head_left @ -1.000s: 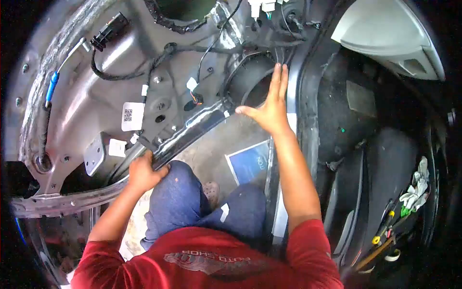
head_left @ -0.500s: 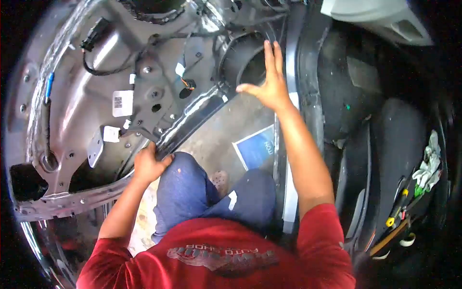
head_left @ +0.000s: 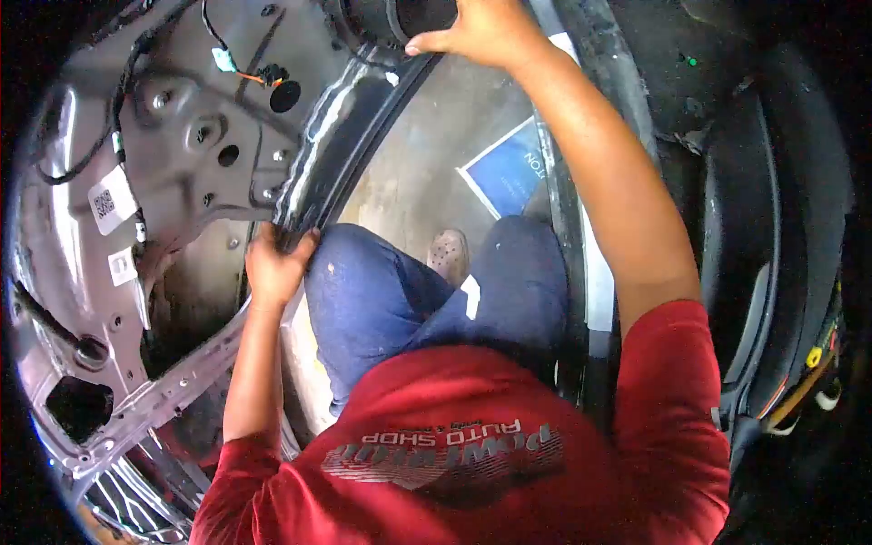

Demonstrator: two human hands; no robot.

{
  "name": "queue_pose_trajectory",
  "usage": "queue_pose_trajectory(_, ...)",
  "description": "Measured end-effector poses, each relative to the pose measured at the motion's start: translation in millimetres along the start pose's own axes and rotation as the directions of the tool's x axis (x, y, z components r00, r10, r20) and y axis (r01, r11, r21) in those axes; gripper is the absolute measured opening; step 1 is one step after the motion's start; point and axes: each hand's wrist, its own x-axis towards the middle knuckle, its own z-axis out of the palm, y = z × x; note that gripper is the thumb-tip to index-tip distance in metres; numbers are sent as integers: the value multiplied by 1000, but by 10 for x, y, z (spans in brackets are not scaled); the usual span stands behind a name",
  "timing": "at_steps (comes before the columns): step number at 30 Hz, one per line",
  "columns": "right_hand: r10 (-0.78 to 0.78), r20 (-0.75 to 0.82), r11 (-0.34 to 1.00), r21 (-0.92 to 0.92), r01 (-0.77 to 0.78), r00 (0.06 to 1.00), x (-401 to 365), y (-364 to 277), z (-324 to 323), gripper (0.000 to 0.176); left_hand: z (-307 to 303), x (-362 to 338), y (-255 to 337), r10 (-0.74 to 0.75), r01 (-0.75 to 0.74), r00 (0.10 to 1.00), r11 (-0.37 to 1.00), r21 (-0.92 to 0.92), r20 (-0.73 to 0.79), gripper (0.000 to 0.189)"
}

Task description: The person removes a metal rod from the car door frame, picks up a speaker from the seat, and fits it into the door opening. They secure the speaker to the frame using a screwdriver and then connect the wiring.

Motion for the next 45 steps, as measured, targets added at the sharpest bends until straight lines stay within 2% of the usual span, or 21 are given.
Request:
queue_pose_trajectory(5,-68,-57,997,-33,66,996,-42,118,109,150,-10,-25,-22,-59,59,998,989,137,-2,50)
queue_pose_trajectory(7,-58,-62,998,-42,56,996,-14,76,81,149,-68,-35,117,-25,24,1000,999,48,15,51)
queue_pose_trajectory(9,10,-12,998,-55,-11,1000,-22,-48,13,150,-30,7,31,22,-22,999,1000,14,-32,54)
queue_pose_trajectory(11,245,-36,964,114,-239,969,-117,-102,58,151,-7,-27,35,-45,48,998,994,98,-37,63)
queue_pose_trajectory(12,301,-86,952,91,-293,950,-189,-143,113,151,-23,-32,88,-19,22,999,995,96,-31,63)
queue_pose_trajectory(15,186,-166,968,198,-152,968,-231,-4,321,150,-26,-26,19,-66,67,998,985,157,-17,64)
queue_pose_trajectory(16,337,-115,931,191,-313,934,-261,24,334,144,-19,-33,28,-69,71,997,985,155,-20,64)
queue_pose_trajectory(17,335,-115,931,190,-310,935,-250,70,356,144,0,-52,68,-37,48,998,980,195,-60,64)
queue_pose_trajectory(18,335,-60,797,551,-249,940,-232,123,358,141,6,-54,96,1,23,995,972,233,-101,63)
queue_pose_trajectory(19,312,-12,538,827,-166,950,-214,175,357,138,0,-48,97,8,17,994,973,229,-107,63)
queue_pose_trajectory(20,303,-23,633,752,-183,953,-220,174,336,134,-3,-50,89,-27,47,996,968,245,-85,59)
queue_pose_trajectory(21,317,-90,860,447,-246,944,-201,192,318,135,-15,-47,106,-57,72,996,962,262,-64,55)
queue_pose_trajectory(24,349,-52,883,353,-309,936,-203,105,225,141,0,-48,76,53,-31,993,979,201,-105,61)
queue_pose_trajectory(25,282,-83,901,365,-234,956,-209,126,250,140,0,-48,68,59,-35,993,977,210,-106,62)
queue_pose_trajectory(27,252,-125,900,394,-185,960,-157,194,380,154,-26,-52,141,32,-11,994,980,197,-101,62)
queue_pose_trajectory(29,263,-138,937,274,-218,955,-155,184,442,168,-41,-57,117,-2,23,997,966,258,-80,62)
queue_pose_trajectory(33,368,-137,909,260,-325,920,-123,58,454,169,-43,-67,192,1,23,994,975,220,-112,54)
queue_pose_trajectory(37,360,-152,911,270,-312,920,-113,-17,448,166,-79,-61,209,-7,25,997,971,237,-80,55)
queue_pose_trajectory(39,428,-71,869,308,-388,901,-92,-72,374,162,-69,-51,190,18,2,997,972,234,-80,58)
queue_pose_trajectory(42,437,-56,870,280,-406,898,-67,-74,324,164,-69,-41,197,27,-19,997,992,123,-69,59)
queue_pose_trajectory(45,439,-62,871,277,-407,897,-61,-91,288,166,-69,-34,160,-15,27,999,971,236,-50,62)
